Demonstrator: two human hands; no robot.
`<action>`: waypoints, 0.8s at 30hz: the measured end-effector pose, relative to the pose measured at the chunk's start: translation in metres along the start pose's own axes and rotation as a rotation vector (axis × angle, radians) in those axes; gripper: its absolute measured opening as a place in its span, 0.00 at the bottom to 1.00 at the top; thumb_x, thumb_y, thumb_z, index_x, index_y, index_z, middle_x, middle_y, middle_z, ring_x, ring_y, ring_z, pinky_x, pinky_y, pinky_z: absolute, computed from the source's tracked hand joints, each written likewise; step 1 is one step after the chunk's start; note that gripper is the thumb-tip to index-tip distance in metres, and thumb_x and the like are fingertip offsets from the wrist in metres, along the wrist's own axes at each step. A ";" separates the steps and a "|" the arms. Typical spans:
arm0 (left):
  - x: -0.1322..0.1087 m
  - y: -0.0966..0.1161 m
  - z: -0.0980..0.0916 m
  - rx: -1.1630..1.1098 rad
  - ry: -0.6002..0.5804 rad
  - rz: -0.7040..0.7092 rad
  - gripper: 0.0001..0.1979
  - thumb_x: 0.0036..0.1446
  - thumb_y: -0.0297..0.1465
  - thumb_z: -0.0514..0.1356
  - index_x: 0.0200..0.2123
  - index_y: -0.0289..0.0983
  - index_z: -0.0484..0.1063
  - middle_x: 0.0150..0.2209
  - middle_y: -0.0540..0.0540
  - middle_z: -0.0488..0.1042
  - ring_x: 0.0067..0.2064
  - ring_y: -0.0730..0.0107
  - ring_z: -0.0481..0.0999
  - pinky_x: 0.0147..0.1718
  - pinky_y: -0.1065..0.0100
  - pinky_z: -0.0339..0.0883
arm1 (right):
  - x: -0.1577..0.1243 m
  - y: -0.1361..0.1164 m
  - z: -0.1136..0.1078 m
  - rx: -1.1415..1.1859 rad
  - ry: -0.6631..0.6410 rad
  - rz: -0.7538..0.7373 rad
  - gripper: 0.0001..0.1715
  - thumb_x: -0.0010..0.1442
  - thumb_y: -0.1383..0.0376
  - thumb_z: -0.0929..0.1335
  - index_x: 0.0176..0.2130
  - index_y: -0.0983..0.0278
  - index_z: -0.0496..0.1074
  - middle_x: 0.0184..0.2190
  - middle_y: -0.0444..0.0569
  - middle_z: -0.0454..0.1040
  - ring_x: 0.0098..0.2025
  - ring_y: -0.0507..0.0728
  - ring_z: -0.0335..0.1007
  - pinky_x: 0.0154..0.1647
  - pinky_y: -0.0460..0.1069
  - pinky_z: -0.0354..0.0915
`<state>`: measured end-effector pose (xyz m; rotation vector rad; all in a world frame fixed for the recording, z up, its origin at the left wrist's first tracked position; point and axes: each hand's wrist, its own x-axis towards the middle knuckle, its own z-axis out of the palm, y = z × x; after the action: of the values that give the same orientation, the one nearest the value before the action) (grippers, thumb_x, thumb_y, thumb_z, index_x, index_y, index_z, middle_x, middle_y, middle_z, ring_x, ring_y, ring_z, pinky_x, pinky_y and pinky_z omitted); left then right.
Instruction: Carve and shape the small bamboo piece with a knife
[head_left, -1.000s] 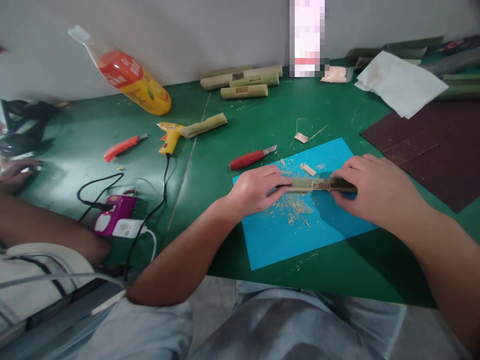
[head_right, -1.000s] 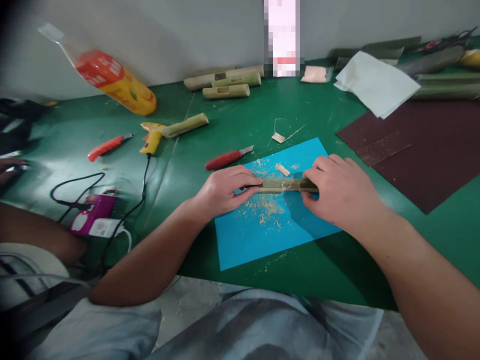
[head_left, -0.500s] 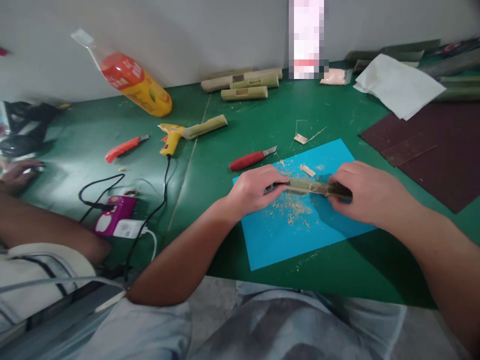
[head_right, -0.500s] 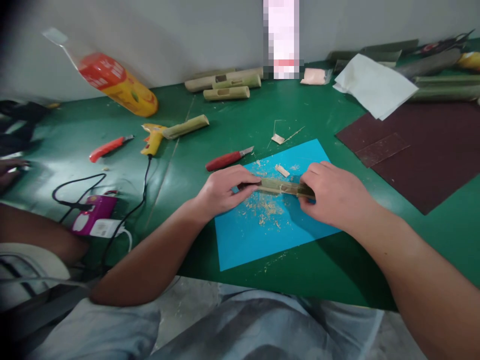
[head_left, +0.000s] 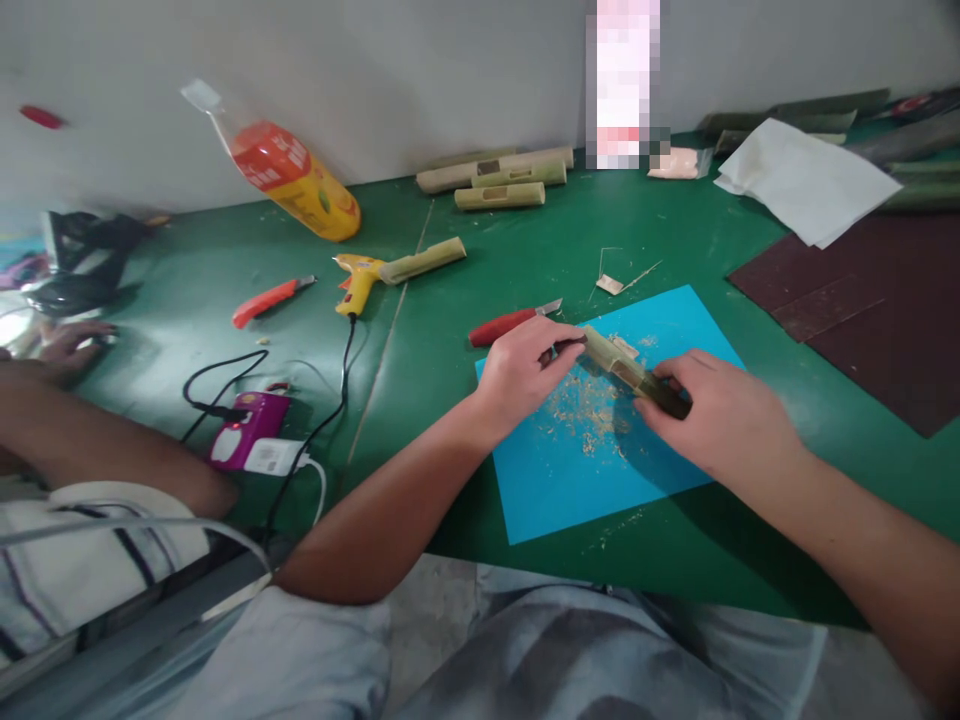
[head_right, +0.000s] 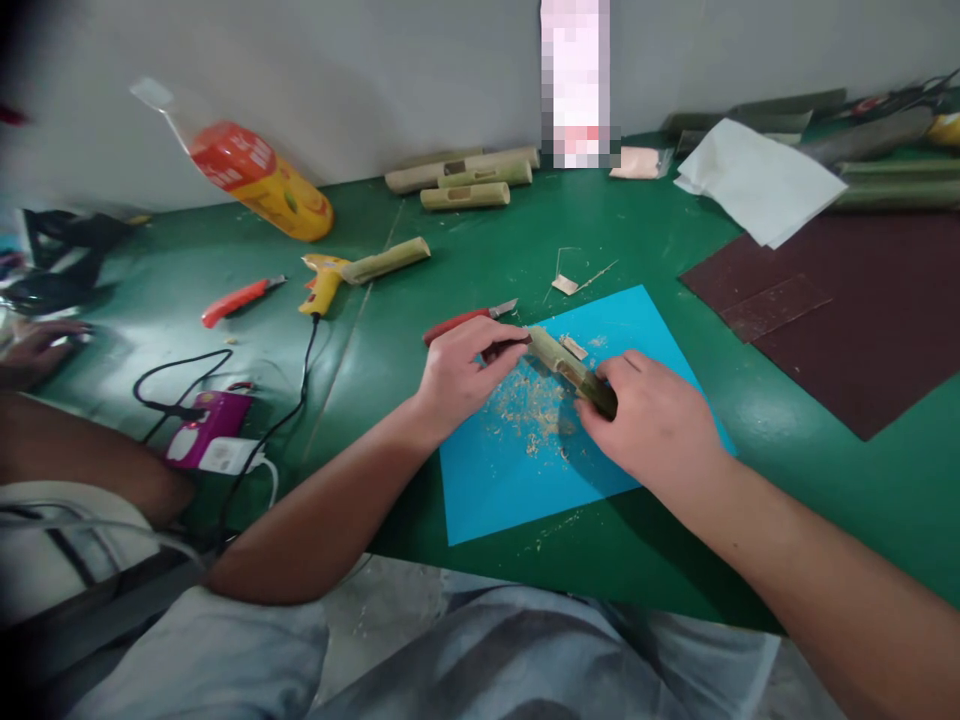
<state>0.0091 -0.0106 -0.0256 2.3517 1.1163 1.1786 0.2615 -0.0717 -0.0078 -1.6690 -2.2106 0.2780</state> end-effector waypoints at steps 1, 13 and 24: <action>0.000 -0.001 0.001 -0.004 -0.003 0.001 0.06 0.69 0.30 0.66 0.46 0.35 0.83 0.39 0.45 0.84 0.37 0.70 0.81 0.40 0.66 0.76 | -0.001 -0.002 0.000 -0.002 -0.005 0.001 0.08 0.65 0.57 0.71 0.36 0.58 0.73 0.36 0.51 0.79 0.35 0.62 0.75 0.30 0.55 0.62; -0.003 -0.005 0.007 0.033 -0.025 -0.004 0.06 0.68 0.30 0.66 0.45 0.36 0.83 0.36 0.45 0.83 0.34 0.72 0.80 0.35 0.68 0.75 | -0.006 -0.011 0.009 0.043 0.005 -0.069 0.09 0.65 0.60 0.71 0.45 0.58 0.76 0.39 0.52 0.82 0.38 0.63 0.78 0.31 0.55 0.65; -0.007 0.004 0.013 0.082 -0.076 0.165 0.05 0.69 0.27 0.64 0.44 0.33 0.81 0.37 0.43 0.84 0.38 0.67 0.82 0.39 0.67 0.77 | -0.006 -0.016 0.011 0.038 -0.039 -0.064 0.09 0.68 0.60 0.67 0.40 0.60 0.76 0.36 0.52 0.81 0.35 0.61 0.77 0.30 0.54 0.61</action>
<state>0.0188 -0.0173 -0.0349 2.5709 0.9793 1.1040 0.2439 -0.0812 -0.0132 -1.5824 -2.2676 0.3363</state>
